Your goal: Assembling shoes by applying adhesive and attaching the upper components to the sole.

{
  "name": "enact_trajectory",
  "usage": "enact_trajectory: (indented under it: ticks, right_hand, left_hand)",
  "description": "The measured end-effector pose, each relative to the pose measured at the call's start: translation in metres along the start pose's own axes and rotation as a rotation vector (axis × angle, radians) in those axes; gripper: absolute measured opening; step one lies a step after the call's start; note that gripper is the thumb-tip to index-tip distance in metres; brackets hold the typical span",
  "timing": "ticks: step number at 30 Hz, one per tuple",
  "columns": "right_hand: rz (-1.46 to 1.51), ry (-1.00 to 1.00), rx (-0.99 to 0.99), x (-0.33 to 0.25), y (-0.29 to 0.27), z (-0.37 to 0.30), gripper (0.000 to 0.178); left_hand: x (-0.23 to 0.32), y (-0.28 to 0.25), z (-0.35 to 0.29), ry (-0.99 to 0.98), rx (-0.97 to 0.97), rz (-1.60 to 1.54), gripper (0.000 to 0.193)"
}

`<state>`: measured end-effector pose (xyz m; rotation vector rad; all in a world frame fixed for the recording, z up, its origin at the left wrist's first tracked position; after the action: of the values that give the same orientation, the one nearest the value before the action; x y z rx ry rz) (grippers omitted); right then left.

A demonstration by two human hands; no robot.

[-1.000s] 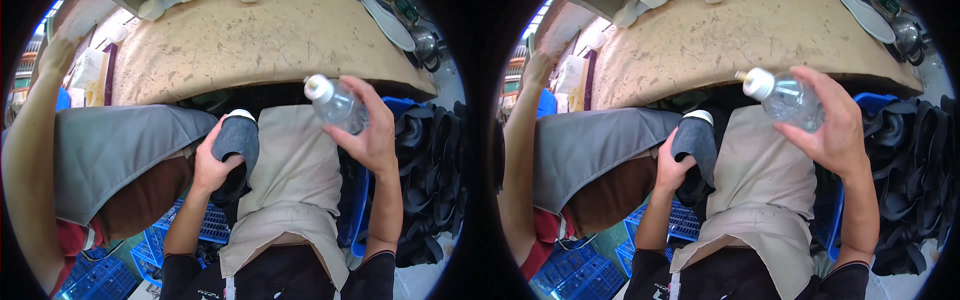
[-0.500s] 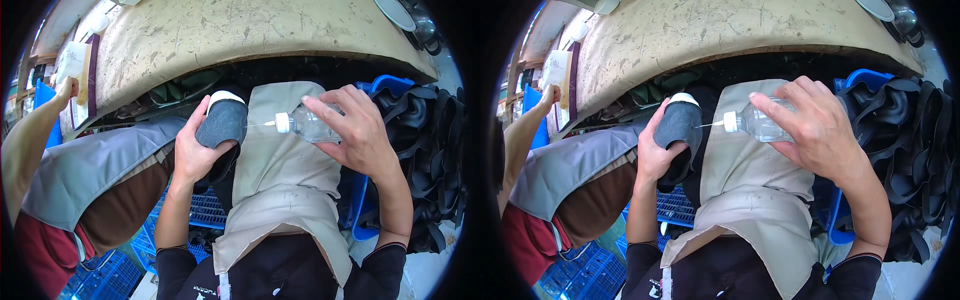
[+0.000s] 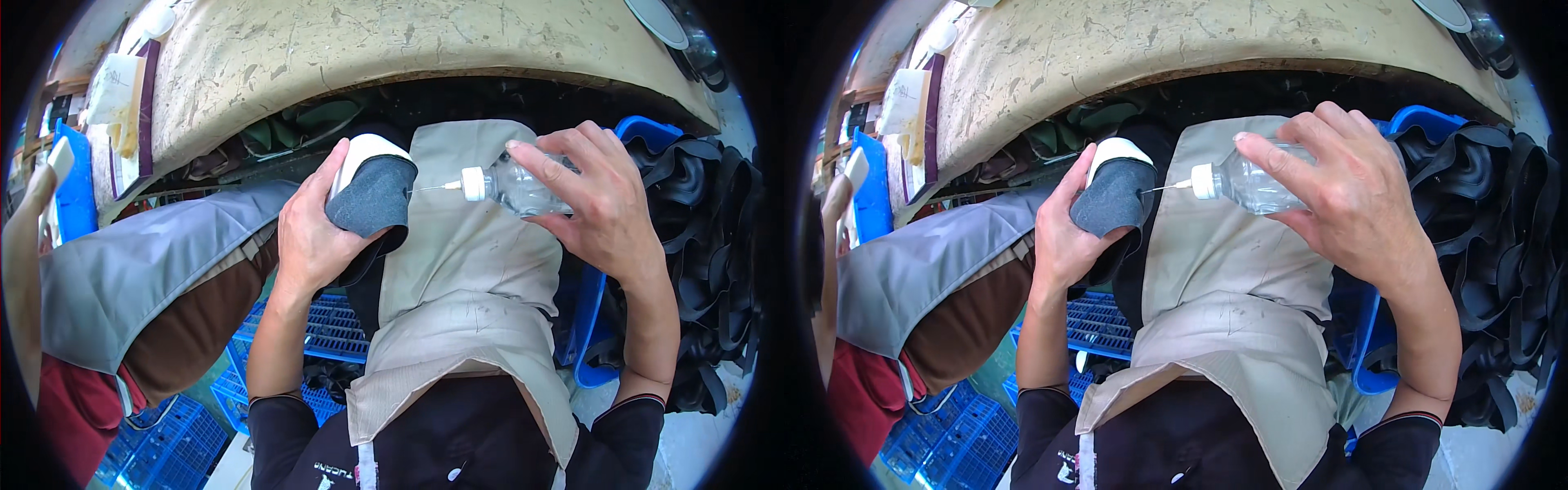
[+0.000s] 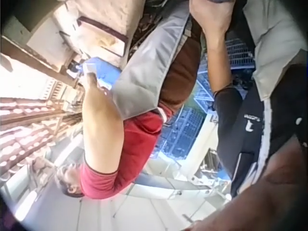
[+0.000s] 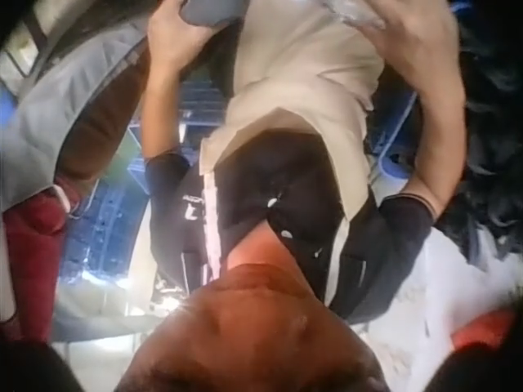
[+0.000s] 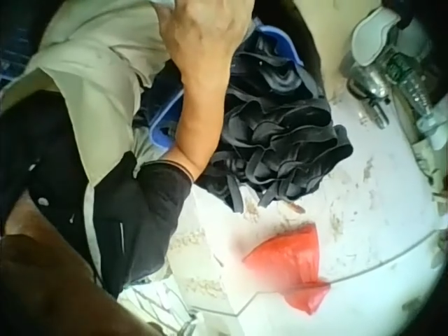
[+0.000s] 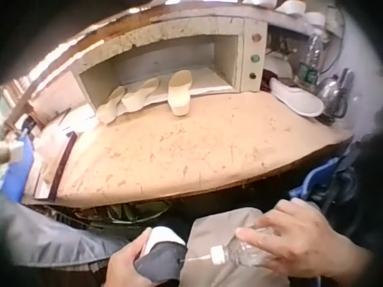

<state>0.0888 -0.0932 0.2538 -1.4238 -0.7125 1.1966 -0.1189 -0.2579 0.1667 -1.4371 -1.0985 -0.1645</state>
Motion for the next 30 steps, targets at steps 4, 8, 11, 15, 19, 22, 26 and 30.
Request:
enact_trajectory:
  ticks: [4,8,11,15,19,22,26,30]
  right_hand:
    - [-0.003,-0.013,0.005,-0.003,0.002,0.005,0.058]
    - [0.016,-0.028,0.008,-0.005,0.007,0.008,0.057]
    - [0.025,-0.031,0.004,-0.005,0.013,0.010,0.056]
    - [0.028,-0.037,-0.007,-0.009,0.016,0.014,0.056]
    - [0.018,-0.038,-0.015,-0.016,0.016,0.018,0.057]
    - [0.006,-0.027,-0.015,-0.020,0.015,0.019,0.059]
    - [-0.012,-0.013,-0.006,-0.022,0.014,0.021,0.062]
    - [-0.026,0.000,-0.010,-0.021,0.016,0.020,0.065]
  left_hand:
    - [0.004,-0.002,0.001,0.047,0.018,0.065,0.095]
    - [0.006,-0.002,0.004,0.070,0.031,0.102,0.093]
    - [0.003,0.000,0.005,0.063,0.013,0.129,0.091]
    - [0.001,0.000,0.005,0.055,0.001,0.144,0.089]
    - [-0.001,-0.002,0.002,0.060,-0.004,0.146,0.089]
    - [-0.003,-0.002,-0.001,0.078,-0.007,0.139,0.089]
    - [-0.004,-0.006,-0.004,0.154,0.019,0.135,0.084]
    - [-0.006,-0.005,-0.005,0.138,-0.001,0.106,0.086]
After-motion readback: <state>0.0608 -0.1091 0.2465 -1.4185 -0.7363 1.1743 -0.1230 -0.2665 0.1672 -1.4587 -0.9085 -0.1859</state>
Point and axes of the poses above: each hand's wrist, its own z-axis towards the middle knuckle, its own y-axis out of the palm, x = y × z, the point moved 8 cm from there along z, towards the middle knuckle, and after that the axes turned 2 degrees about x, right-handed, at the moved point
